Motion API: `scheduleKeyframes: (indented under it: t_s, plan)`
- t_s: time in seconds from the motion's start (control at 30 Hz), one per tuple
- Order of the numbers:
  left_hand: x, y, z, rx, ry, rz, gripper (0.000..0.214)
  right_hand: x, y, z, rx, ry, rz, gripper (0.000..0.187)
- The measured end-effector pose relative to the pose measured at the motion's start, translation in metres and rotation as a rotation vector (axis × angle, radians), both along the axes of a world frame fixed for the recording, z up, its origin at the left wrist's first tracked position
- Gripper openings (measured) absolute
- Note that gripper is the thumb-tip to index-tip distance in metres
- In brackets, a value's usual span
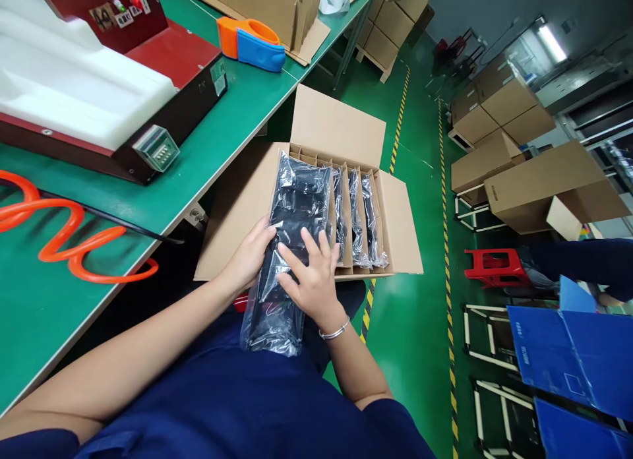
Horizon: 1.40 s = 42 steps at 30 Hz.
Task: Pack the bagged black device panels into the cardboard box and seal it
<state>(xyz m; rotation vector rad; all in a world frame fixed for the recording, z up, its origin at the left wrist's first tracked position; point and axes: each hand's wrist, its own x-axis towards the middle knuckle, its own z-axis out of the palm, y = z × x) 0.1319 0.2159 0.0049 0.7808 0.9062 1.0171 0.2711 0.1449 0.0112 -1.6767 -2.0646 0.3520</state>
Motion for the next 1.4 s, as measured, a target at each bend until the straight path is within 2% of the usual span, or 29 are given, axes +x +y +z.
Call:
scheduleKeyframes:
  t_s: [0.1,0.17,0.27,0.33,0.5,0.63,0.9,1.23,1.4]
  plan:
    - [0.000,-0.001,0.000,-0.029,-0.024,0.010,0.046,-0.001,-0.007,-0.005,-0.004,0.035,0.005,0.044]
    - [-0.001,-0.002,0.001,-0.049,-0.037,0.023,0.046,0.006,-0.009,-0.005,0.049,0.081,-0.033,0.044]
    - [-0.002,-0.004,0.004,-0.052,-0.040,0.027,0.046,0.017,-0.009,0.001,0.136,0.120,-0.110,0.044]
    - [-0.002,-0.005,0.005,-0.027,-0.033,0.011,0.046,0.018,-0.005,0.007,0.131,0.128,-0.125,0.044]
    - [-0.003,-0.010,0.006,0.068,0.003,-0.021,0.046,0.003,0.010,0.023,0.047,0.098,-0.105,0.047]
    - [-0.005,-0.013,0.006,0.100,0.029,-0.030,0.049,-0.006,0.016,0.029,0.091,-0.001,-0.103,0.048]
    - [-0.006,-0.016,0.003,0.126,0.059,-0.019,0.057,-0.006,0.016,0.028,0.213,-0.357,-0.136,0.053]
    - [-0.006,-0.018,-0.001,0.168,0.124,-0.020,0.059,-0.011,0.018,0.023,0.264,-0.318,-0.138,0.049]
    - [-0.006,-0.017,0.000,0.157,0.144,-0.040,0.057,-0.004,0.012,0.022,0.270,-0.298,-0.165,0.048]
